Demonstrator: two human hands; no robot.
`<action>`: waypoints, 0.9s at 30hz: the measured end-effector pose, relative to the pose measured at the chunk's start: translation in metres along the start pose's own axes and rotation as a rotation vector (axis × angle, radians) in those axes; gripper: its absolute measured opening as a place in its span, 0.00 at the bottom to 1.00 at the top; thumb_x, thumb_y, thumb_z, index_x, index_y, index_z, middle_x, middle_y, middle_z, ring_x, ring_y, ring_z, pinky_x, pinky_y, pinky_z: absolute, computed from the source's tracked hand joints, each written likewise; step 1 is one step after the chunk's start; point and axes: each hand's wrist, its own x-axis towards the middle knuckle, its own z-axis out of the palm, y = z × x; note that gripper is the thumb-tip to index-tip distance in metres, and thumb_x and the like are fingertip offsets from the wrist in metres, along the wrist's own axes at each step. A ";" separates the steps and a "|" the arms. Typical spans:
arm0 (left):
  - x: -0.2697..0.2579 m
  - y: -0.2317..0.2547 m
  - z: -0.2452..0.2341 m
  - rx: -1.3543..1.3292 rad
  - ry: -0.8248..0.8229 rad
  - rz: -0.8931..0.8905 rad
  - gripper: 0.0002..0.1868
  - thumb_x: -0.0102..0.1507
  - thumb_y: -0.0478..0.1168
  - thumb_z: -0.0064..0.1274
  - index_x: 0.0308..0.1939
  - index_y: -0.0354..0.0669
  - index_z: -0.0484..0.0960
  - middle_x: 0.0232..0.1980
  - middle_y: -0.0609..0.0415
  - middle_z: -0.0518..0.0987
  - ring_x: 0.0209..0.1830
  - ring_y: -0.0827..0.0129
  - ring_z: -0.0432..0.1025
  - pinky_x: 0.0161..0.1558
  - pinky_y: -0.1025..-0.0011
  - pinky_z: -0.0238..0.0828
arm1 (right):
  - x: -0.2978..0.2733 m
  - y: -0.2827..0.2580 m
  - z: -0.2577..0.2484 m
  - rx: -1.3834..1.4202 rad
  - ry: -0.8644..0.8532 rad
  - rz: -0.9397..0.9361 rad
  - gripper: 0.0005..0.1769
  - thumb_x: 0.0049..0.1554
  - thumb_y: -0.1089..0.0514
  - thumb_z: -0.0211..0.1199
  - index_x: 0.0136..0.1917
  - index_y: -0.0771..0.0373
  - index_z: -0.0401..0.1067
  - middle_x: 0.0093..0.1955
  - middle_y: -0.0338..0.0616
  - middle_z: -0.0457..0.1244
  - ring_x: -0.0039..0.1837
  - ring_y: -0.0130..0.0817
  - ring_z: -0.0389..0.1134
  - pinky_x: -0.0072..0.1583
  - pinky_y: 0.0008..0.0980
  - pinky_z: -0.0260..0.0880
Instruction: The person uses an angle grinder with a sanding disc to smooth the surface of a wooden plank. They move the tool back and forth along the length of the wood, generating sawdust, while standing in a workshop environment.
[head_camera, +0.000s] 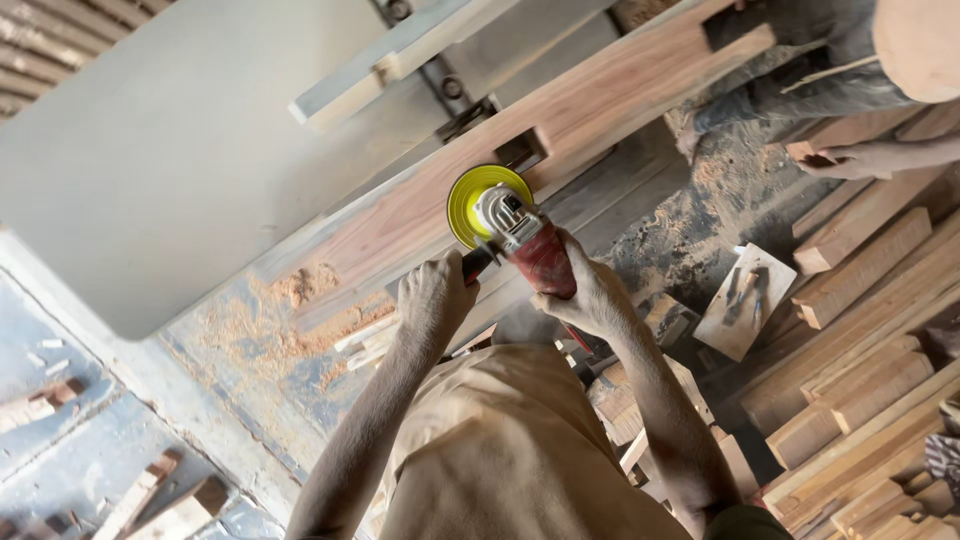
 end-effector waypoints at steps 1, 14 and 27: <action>-0.011 -0.013 -0.002 0.002 0.027 -0.018 0.13 0.59 0.46 0.61 0.40 0.43 0.81 0.35 0.42 0.83 0.37 0.44 0.79 0.41 0.46 0.74 | -0.002 -0.013 0.010 0.000 -0.009 -0.019 0.58 0.45 0.47 0.74 0.80 0.55 0.45 0.54 0.60 0.70 0.53 0.57 0.75 0.56 0.51 0.76; -0.164 -0.179 -0.006 -0.044 0.023 -0.327 0.14 0.66 0.50 0.56 0.42 0.43 0.79 0.29 0.53 0.81 0.18 0.68 0.73 0.21 0.64 0.74 | -0.025 -0.122 0.151 0.031 -0.270 -0.274 0.59 0.46 0.55 0.76 0.81 0.59 0.43 0.54 0.57 0.68 0.53 0.48 0.75 0.56 0.47 0.80; -0.398 -0.325 0.062 -0.076 0.182 -0.988 0.21 0.57 0.58 0.60 0.40 0.46 0.85 0.34 0.38 0.84 0.38 0.40 0.79 0.45 0.45 0.75 | -0.044 -0.214 0.355 0.048 -0.711 -0.789 0.58 0.42 0.47 0.74 0.81 0.55 0.52 0.49 0.54 0.69 0.39 0.39 0.74 0.44 0.41 0.80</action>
